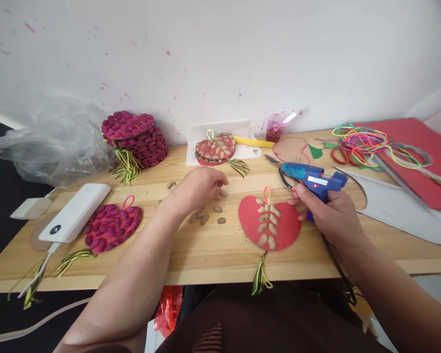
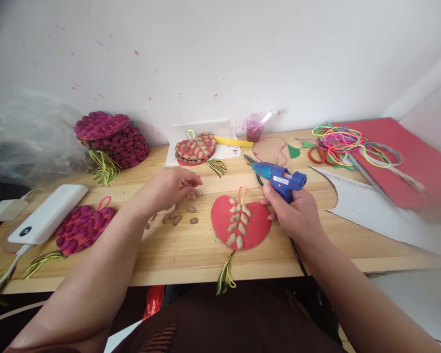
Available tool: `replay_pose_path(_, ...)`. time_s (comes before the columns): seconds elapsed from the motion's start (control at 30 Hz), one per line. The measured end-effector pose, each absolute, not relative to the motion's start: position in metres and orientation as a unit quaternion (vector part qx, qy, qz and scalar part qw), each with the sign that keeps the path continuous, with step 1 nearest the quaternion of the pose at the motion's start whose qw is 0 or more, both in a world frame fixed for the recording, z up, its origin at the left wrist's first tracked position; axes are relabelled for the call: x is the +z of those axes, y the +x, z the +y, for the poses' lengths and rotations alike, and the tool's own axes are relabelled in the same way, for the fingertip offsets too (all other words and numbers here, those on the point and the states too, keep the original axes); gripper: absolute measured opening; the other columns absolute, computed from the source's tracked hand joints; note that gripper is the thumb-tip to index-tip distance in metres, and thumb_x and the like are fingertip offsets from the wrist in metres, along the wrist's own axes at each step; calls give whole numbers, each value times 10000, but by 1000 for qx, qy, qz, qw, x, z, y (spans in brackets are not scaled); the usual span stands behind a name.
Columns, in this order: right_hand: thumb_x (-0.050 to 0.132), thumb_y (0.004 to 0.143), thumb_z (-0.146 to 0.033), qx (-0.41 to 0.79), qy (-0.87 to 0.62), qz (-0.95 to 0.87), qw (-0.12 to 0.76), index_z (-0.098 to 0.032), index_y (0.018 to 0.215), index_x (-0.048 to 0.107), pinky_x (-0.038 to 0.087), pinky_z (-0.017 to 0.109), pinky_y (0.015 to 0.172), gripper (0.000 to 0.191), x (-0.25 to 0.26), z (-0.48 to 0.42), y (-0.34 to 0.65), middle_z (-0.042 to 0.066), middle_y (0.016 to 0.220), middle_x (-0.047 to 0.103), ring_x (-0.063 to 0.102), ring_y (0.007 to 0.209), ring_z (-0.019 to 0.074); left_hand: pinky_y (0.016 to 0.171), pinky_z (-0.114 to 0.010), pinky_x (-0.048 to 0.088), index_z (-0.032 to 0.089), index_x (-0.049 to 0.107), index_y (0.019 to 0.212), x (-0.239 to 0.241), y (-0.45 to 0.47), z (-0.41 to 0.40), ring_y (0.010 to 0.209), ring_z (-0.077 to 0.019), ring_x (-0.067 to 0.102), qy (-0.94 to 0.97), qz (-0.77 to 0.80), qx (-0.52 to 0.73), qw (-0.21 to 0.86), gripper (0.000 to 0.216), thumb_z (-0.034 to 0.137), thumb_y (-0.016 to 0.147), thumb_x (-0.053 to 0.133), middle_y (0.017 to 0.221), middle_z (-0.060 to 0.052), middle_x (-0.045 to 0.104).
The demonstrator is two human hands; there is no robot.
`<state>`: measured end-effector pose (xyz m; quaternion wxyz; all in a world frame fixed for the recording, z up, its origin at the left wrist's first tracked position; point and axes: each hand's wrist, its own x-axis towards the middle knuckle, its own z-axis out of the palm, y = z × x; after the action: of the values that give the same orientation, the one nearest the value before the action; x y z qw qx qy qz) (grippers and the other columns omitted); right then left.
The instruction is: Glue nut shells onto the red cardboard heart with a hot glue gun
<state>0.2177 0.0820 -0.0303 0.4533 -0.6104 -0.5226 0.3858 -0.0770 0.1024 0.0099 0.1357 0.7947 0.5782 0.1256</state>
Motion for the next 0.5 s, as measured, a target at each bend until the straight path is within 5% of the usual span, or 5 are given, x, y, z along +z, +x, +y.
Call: replay_pose_path(0.5,766,789,-517,381,-611,-524,455,-196,908,754,585,252,416,342,-31,83,218,67,783,750,732,686,228,777,-277,517,208,731,1094,-7,-67,111,806,-164,698,771,584,185,173,335,63,826,591,892,-5,769)
